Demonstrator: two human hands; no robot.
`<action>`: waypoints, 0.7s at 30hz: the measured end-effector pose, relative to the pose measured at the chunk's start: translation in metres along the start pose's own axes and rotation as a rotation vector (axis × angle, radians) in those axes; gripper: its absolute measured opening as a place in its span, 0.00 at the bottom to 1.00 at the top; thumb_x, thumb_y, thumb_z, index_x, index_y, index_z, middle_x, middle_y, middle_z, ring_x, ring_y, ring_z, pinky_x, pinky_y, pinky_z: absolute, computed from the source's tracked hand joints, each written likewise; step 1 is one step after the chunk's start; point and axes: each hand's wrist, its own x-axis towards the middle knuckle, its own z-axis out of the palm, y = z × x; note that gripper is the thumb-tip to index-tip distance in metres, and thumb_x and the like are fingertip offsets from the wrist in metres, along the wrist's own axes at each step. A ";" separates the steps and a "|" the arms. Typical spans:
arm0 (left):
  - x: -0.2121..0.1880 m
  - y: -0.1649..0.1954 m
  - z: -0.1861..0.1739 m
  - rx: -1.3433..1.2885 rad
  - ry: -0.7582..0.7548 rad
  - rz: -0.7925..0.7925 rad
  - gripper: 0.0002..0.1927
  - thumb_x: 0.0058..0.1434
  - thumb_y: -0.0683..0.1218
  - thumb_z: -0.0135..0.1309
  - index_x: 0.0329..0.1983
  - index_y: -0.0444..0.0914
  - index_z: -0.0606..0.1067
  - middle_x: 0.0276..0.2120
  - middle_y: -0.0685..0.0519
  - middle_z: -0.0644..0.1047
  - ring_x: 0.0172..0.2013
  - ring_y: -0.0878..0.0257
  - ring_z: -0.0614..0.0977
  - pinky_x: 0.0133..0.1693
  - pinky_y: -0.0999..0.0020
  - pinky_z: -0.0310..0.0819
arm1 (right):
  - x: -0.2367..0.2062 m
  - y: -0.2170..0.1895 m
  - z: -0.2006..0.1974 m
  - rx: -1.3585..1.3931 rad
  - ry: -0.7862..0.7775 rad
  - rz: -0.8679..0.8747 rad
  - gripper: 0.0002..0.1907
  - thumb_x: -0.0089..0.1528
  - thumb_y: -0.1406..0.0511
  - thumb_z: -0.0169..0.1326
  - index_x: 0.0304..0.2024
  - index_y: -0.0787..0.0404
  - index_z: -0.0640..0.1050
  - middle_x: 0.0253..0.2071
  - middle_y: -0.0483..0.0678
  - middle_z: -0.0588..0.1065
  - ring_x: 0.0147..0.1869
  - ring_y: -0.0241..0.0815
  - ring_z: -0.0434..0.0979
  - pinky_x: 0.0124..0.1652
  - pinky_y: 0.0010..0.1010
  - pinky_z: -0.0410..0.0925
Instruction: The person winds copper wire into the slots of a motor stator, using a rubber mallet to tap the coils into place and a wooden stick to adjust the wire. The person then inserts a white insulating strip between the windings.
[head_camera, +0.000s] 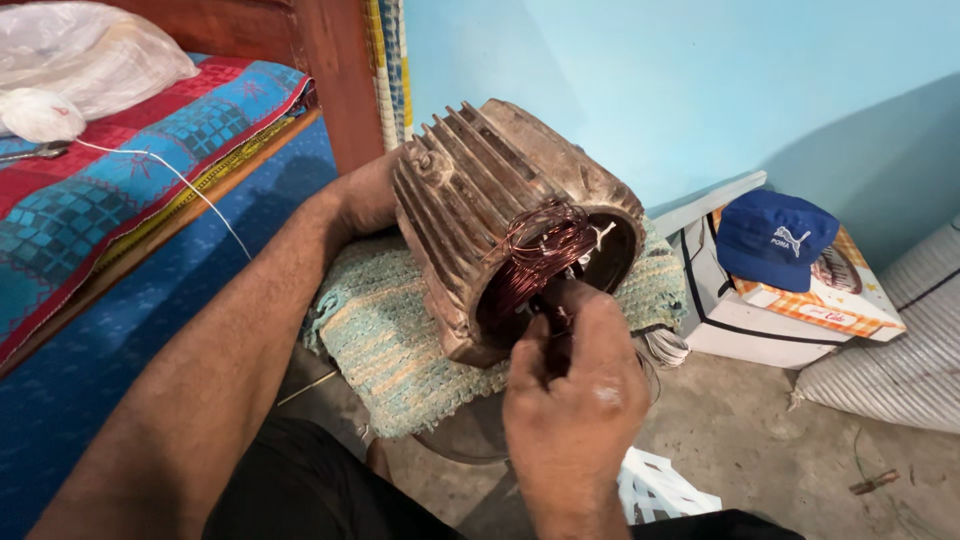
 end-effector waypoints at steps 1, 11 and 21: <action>0.000 0.000 0.000 0.044 -0.001 0.037 0.28 0.64 0.53 0.55 0.66 0.43 0.71 0.55 0.48 0.80 0.54 0.60 0.81 0.56 0.61 0.78 | -0.001 0.001 0.001 0.041 -0.004 0.023 0.17 0.55 0.77 0.61 0.47 0.68 0.75 0.39 0.56 0.80 0.40 0.46 0.84 0.39 0.32 0.76; -0.004 0.005 0.001 0.070 -0.010 0.056 0.28 0.63 0.53 0.56 0.66 0.42 0.72 0.55 0.47 0.80 0.55 0.59 0.81 0.55 0.61 0.78 | -0.003 -0.002 0.010 0.113 0.063 0.128 0.16 0.55 0.77 0.61 0.46 0.69 0.75 0.36 0.53 0.81 0.35 0.40 0.85 0.34 0.27 0.77; -0.001 0.001 -0.001 0.098 -0.039 0.102 0.28 0.62 0.52 0.57 0.66 0.43 0.71 0.57 0.47 0.80 0.57 0.59 0.81 0.58 0.59 0.77 | 0.002 -0.009 0.004 0.127 -0.019 0.289 0.15 0.53 0.77 0.60 0.42 0.66 0.74 0.32 0.51 0.80 0.32 0.38 0.84 0.32 0.29 0.75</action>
